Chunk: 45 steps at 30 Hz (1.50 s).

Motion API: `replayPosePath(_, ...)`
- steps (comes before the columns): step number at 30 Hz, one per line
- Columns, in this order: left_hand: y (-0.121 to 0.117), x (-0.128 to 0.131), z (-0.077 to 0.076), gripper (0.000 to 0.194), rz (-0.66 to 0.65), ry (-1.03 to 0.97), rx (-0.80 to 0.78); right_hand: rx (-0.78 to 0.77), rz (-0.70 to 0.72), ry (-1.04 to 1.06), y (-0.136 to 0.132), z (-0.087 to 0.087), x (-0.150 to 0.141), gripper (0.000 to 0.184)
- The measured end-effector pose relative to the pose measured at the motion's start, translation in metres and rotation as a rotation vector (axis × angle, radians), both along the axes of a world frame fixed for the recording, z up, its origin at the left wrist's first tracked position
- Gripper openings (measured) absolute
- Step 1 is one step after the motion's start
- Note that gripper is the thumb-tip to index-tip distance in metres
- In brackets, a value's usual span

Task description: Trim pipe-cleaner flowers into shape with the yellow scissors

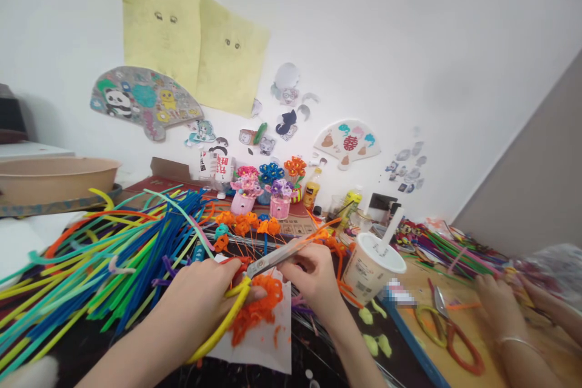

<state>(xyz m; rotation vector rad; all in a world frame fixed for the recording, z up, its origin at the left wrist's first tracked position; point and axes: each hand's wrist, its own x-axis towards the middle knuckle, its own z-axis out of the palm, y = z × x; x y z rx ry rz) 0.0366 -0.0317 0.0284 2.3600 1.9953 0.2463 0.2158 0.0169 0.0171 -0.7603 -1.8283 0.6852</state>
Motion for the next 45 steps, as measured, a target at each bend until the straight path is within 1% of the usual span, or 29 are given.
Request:
replayPosePath(6,-0.001,-0.002,0.001,0.05,-0.03,0.0,-0.013,-0.001,-0.016,-0.005,0.0,-0.001,0.002,0.023)
replayPosePath(10,-0.002,-0.003,0.0,0.053,-0.04,-0.023,-0.005,0.009,0.003,0.003,0.002,-0.002,0.003,0.022)
replayPosePath(21,0.0,-0.005,-0.001,0.055,-0.022,-0.073,0.021,0.022,-0.015,0.002,0.003,-0.003,0.002,0.024)
replayPosePath(23,0.001,-0.006,-0.001,0.056,-0.015,-0.087,0.013,0.014,-0.013,0.014,0.004,-0.005,0.002,0.02)
replayPosePath(26,0.003,-0.007,-0.001,0.054,-0.015,-0.141,-0.011,-0.061,0.017,0.08,0.005,-0.004,0.003,0.013)
replayPosePath(31,0.005,-0.01,-0.001,0.049,-0.051,-0.234,-0.019,-0.14,0.042,0.214,0.005,0.0,0.006,0.012)
replayPosePath(37,0.007,-0.014,-0.01,0.045,-0.088,-0.349,-0.035,-0.161,0.054,0.246,0.006,0.001,0.006,0.005)
replayPosePath(40,0.01,-0.015,-0.015,0.043,-0.09,-0.36,-0.074,-0.171,0.044,0.256,0.005,0.001,0.006,0.005)
replayPosePath(45,0.012,-0.015,-0.015,0.037,-0.101,-0.376,-0.118,-0.18,0.033,0.302,0.003,0.002,0.005,0.007)
